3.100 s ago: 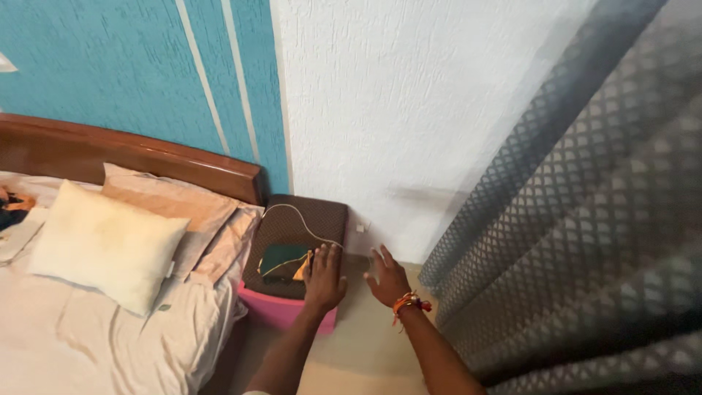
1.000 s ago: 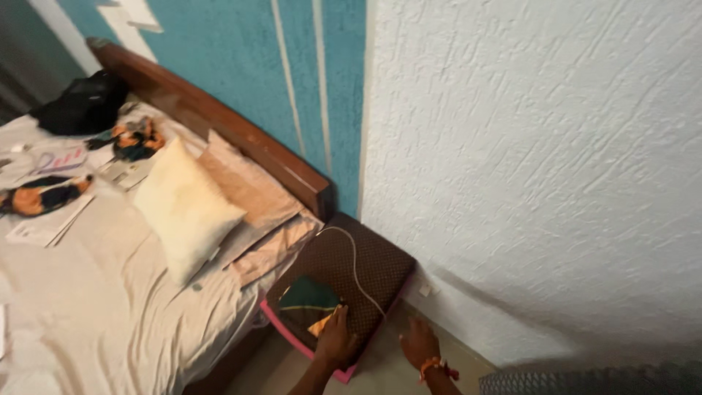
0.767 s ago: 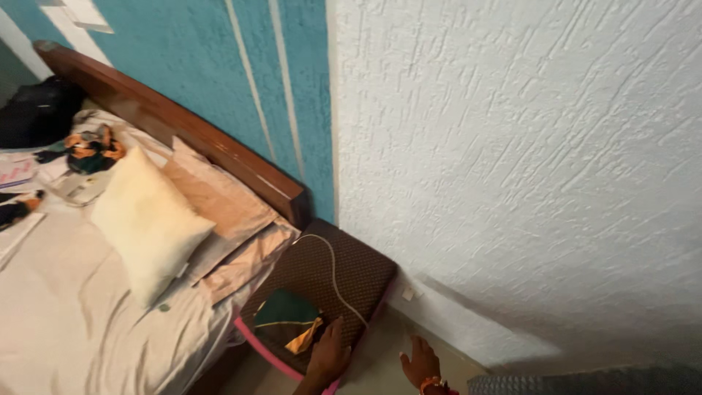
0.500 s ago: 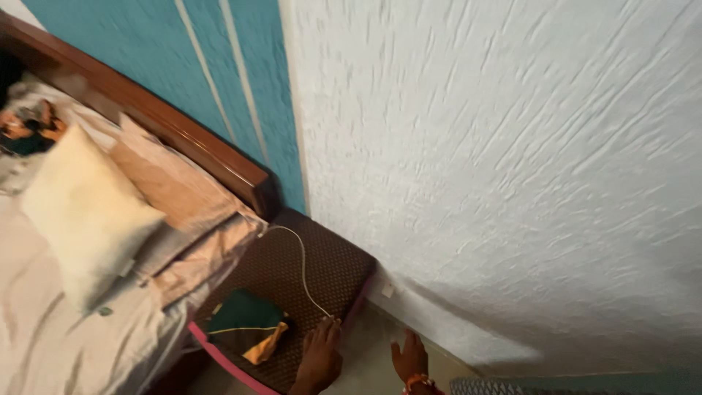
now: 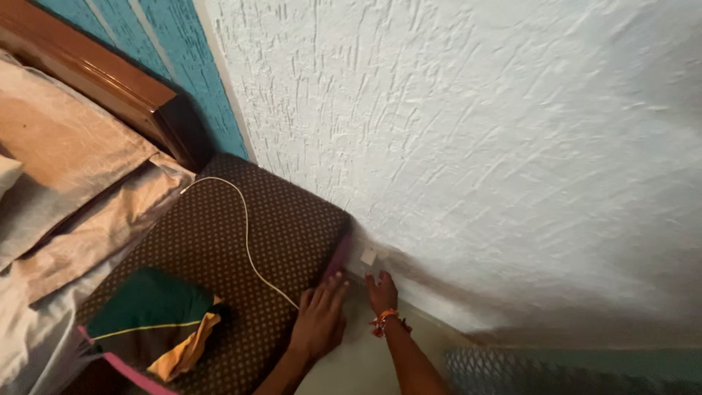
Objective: The person folds a patterned cloth on a bed, places it on a nightstand, and retrieves a charging cable from a drawer. They then pick up a black laptop bag and place it on the bed.
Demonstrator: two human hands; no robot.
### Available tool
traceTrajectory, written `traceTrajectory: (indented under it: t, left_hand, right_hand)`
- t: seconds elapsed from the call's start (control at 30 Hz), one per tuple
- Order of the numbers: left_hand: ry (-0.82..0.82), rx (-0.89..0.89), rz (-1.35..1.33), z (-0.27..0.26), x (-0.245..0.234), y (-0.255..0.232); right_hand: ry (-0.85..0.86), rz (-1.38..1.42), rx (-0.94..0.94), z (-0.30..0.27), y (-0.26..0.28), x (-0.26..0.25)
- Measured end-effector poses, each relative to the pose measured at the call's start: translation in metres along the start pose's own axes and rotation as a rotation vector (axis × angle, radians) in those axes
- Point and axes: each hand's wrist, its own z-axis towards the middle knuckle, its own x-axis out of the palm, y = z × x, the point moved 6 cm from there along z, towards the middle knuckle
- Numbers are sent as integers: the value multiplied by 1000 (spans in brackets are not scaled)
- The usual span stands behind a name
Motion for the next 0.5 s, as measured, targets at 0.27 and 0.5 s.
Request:
traceTrajectory:
  t: [0.27,0.5]
  left_hand:
    - [-622,-333,319,-33,-112,39]
    - [-474,-457,389,-25,-95,81]
  right_hand:
    - [-72,59,154,50,-6,52]
    - [1,142,215,59,-17,61]
